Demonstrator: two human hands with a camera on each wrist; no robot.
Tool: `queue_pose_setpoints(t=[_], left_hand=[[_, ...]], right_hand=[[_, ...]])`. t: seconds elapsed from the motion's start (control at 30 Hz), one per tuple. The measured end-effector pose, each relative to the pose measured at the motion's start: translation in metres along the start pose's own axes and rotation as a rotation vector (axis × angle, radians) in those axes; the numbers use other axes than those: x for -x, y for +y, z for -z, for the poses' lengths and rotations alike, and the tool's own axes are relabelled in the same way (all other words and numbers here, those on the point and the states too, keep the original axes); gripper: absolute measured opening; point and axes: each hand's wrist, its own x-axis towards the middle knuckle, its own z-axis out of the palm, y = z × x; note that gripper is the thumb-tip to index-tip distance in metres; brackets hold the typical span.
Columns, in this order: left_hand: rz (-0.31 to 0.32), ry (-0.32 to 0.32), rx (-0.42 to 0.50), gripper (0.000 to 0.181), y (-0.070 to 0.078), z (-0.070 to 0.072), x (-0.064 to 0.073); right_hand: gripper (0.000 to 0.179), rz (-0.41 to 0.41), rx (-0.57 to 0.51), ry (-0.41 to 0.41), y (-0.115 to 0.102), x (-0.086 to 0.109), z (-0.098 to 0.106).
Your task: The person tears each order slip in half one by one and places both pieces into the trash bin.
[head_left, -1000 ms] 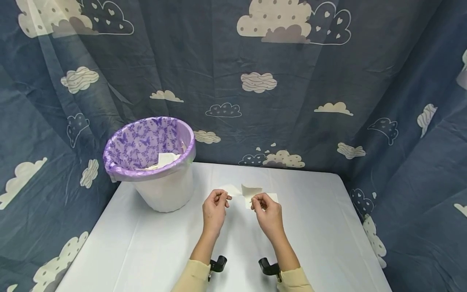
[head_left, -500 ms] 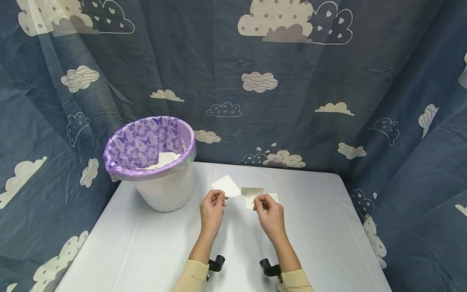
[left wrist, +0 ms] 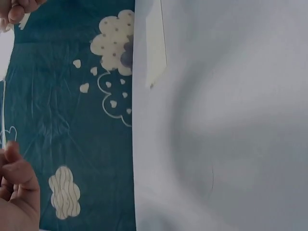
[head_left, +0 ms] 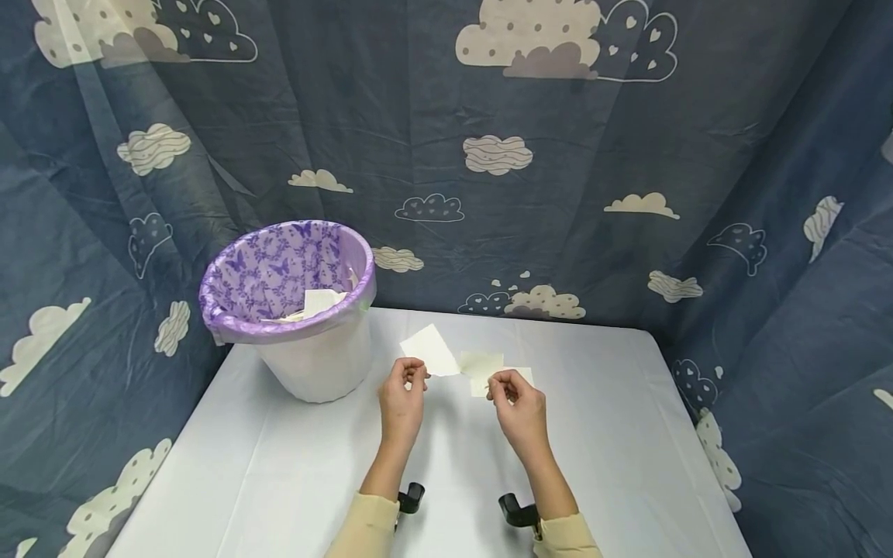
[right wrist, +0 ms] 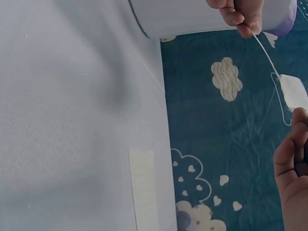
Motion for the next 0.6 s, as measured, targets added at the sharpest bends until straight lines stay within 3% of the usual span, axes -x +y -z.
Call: queue_pose_setpoints(t=[0.17,0.33,0.6], left_hand=[[-0.064,0.062,-0.046,0.005,-0.003,0.009,-0.007],[-0.121,0.064,-0.061,0.005,0.000,0.015,-0.010],[-0.320,0.077,-0.146,0.006,0.033,0.029,-0.016]], right_hand=[[0.006,-0.033,0.003,0.036,0.001,-0.003,0.003],[0.004,0.005,-0.006,0.021,-0.002,-0.008,-0.001],[0.005,0.093,-0.029,0.014,-0.023,-0.025,-0.012]])
